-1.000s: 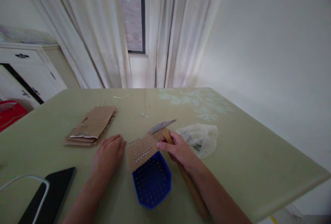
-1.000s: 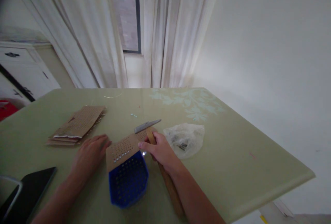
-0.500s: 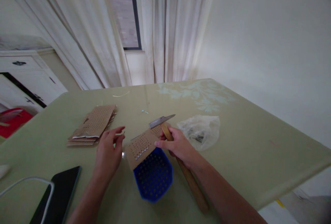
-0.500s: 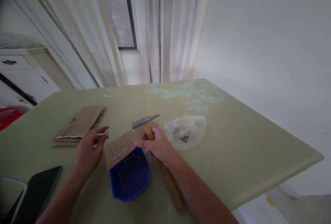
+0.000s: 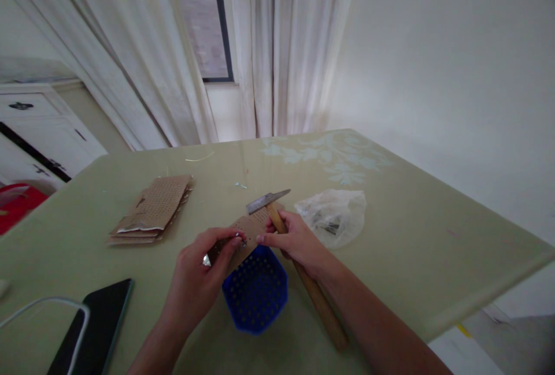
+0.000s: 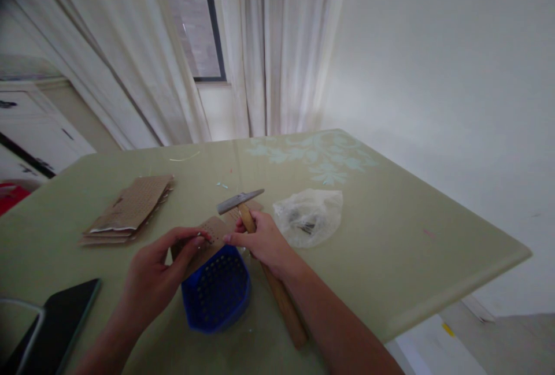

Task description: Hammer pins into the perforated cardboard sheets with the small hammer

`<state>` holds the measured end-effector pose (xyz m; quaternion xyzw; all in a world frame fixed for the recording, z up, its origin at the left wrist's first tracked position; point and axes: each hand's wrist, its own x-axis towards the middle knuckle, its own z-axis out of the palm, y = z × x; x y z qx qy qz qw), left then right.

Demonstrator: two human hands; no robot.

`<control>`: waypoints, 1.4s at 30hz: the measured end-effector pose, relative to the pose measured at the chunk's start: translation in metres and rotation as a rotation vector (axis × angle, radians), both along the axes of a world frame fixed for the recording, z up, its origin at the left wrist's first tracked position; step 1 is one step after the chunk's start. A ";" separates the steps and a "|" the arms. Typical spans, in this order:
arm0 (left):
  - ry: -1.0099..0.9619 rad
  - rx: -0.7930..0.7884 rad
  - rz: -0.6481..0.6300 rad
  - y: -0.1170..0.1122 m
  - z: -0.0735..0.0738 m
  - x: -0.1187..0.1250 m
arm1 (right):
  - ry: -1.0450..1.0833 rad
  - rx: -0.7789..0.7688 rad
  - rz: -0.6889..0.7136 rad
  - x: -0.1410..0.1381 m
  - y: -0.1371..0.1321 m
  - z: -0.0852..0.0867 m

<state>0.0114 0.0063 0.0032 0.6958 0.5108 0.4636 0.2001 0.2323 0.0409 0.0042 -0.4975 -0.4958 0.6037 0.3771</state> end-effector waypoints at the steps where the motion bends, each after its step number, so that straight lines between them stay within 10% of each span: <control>1: 0.002 -0.002 0.001 0.000 -0.001 0.001 | 0.004 0.001 -0.001 0.000 0.000 0.000; 26: 0.152 0.113 -0.083 0.009 0.003 0.005 | -0.030 0.106 0.026 0.003 0.002 -0.001; 36: 0.178 0.097 -0.133 0.016 0.002 0.009 | -0.824 0.685 0.115 0.026 -0.035 0.101; 42: 0.193 0.129 -0.161 0.018 -0.002 0.010 | -1.017 0.706 0.238 0.014 -0.041 0.115</control>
